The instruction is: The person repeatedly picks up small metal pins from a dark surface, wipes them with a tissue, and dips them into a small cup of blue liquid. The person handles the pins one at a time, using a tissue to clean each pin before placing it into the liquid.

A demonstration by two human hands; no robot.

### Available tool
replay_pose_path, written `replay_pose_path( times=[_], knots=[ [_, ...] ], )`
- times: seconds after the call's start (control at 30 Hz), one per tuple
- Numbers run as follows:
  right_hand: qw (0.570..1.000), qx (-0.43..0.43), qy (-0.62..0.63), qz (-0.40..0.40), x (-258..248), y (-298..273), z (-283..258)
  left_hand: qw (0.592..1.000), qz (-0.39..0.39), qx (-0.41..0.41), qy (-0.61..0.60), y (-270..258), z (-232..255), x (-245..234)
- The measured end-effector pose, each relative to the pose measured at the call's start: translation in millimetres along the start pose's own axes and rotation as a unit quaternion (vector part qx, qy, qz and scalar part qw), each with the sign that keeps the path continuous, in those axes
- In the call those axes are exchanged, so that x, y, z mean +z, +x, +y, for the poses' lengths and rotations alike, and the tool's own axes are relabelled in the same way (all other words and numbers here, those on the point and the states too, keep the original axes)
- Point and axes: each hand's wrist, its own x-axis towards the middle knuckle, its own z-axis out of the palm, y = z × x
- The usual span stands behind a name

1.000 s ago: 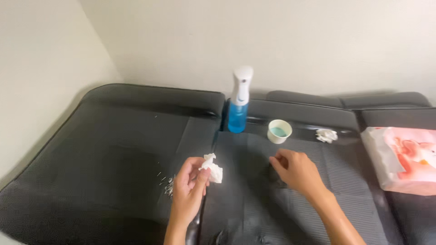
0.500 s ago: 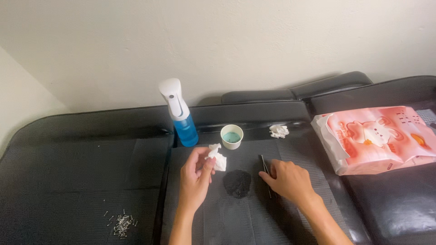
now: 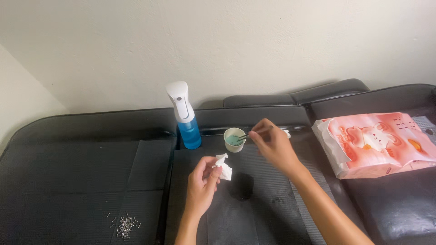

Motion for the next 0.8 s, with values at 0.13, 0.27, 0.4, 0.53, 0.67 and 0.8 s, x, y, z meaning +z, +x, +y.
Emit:
replay_pose_path(
  times=[0.13,0.27,0.4,0.53,0.67,0.8],
  knots=[
    [0.994,-0.019,-0.098,-0.032,33,58,27,1.0,0.007,-0.001,-0.004,3,-10,-3],
    [0.989,-0.048,-0.133,-0.048,53,75,42,1.0,0.015,-0.005,0.014,3,-2,-5],
    [0.98,-0.096,-0.174,-0.022,68,87,67,1.0,0.016,0.01,-0.004,5,-8,-5],
    [0.974,-0.098,-0.203,-0.014,73,95,75,0.999,0.015,0.036,-0.007,6,-13,-6],
    [0.977,-0.045,-0.202,-0.055,70,82,50,1.0,0.02,0.008,0.007,2,2,-8],
    [0.975,-0.088,-0.201,-0.024,73,84,51,1.0,0.022,0.018,-0.012,4,-6,-9]
  ],
)
